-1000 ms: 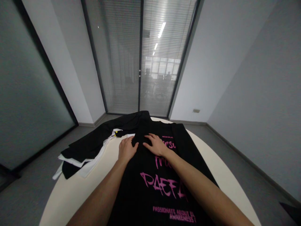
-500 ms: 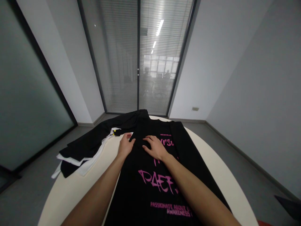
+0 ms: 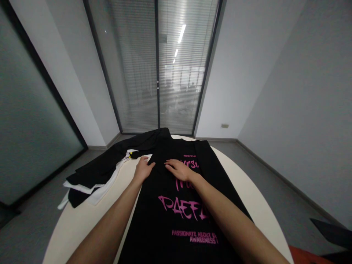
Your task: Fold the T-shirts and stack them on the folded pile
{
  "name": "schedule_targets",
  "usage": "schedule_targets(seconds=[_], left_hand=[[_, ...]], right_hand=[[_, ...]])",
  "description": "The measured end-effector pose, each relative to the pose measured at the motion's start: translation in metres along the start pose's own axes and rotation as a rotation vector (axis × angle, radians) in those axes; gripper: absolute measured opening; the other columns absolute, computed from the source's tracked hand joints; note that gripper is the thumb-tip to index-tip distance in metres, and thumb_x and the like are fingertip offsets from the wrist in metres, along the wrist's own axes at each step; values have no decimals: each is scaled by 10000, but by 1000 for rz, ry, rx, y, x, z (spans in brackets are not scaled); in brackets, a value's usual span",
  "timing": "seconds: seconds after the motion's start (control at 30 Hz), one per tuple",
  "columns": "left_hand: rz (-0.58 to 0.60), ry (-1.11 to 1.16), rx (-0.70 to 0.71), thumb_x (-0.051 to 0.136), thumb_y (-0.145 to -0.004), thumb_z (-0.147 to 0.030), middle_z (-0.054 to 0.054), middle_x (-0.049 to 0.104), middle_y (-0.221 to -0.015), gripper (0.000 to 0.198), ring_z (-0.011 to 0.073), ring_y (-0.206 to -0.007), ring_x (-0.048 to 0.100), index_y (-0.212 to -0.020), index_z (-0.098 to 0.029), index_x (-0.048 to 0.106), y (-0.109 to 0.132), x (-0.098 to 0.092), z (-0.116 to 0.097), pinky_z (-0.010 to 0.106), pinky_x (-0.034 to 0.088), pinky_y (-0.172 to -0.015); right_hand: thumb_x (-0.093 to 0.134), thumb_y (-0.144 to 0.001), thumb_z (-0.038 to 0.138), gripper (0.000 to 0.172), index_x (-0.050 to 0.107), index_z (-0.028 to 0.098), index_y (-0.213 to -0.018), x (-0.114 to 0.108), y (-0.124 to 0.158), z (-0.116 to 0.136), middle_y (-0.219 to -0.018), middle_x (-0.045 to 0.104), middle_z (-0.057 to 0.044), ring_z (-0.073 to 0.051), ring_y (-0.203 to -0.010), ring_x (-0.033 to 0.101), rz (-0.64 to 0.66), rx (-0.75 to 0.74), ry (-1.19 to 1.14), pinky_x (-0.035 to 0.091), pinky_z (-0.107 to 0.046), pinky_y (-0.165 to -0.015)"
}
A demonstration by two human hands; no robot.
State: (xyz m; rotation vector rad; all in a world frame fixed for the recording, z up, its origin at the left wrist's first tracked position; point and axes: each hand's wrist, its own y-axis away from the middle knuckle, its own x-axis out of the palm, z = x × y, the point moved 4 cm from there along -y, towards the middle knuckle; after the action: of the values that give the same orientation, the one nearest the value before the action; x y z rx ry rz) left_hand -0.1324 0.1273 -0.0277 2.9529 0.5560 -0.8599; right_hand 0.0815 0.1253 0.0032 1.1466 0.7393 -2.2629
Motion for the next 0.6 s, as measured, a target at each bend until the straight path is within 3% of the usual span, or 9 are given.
schedule_targets(seconds=[0.17,0.27,0.47,0.53,0.6], left_hand=[[-17,101,110,717,-801,-164,116,712,-1106,329,210,-992,698,-1110,-147,606,13,3,-30,311,526,-879],[21,157,169,702,-798,-139,116,698,-1137,332,195,-906,704,-1115,-152,606,22,9,-46,322,545,-838],[156,222,262,693,-737,-61,76,714,-1083,281,190,-982,680,-986,-172,624,42,27,-66,304,532,-858],[214,228,280,696,-718,-59,52,725,-1020,260,176,-909,686,-942,-174,630,49,33,-70,297,536,-828],[285,242,293,692,-710,-62,40,730,-987,244,164,-852,683,-917,-175,629,57,38,-76,287,539,-791]], right_hand=[[419,-1025,418,384,631,201,-1261,-14,-18,-6,-1259,686,-72,-193,-1176,627,-151,266,-248,436,-328,-1059],[461,-1006,429,377,624,180,-1238,-17,-36,-13,-1203,702,-75,-179,-1102,655,-201,450,-318,472,-299,-990],[602,-832,673,756,575,72,-1289,-26,-65,-23,-1186,687,-187,-253,-989,690,-206,658,-317,545,-320,-806],[699,-745,665,843,554,67,-1322,-29,-68,-28,-1186,687,-193,-269,-988,691,-204,698,-301,551,-321,-784],[770,-717,557,781,578,84,-1308,-31,-67,-35,-1172,699,-174,-274,-1021,685,-214,715,-272,545,-320,-826]])
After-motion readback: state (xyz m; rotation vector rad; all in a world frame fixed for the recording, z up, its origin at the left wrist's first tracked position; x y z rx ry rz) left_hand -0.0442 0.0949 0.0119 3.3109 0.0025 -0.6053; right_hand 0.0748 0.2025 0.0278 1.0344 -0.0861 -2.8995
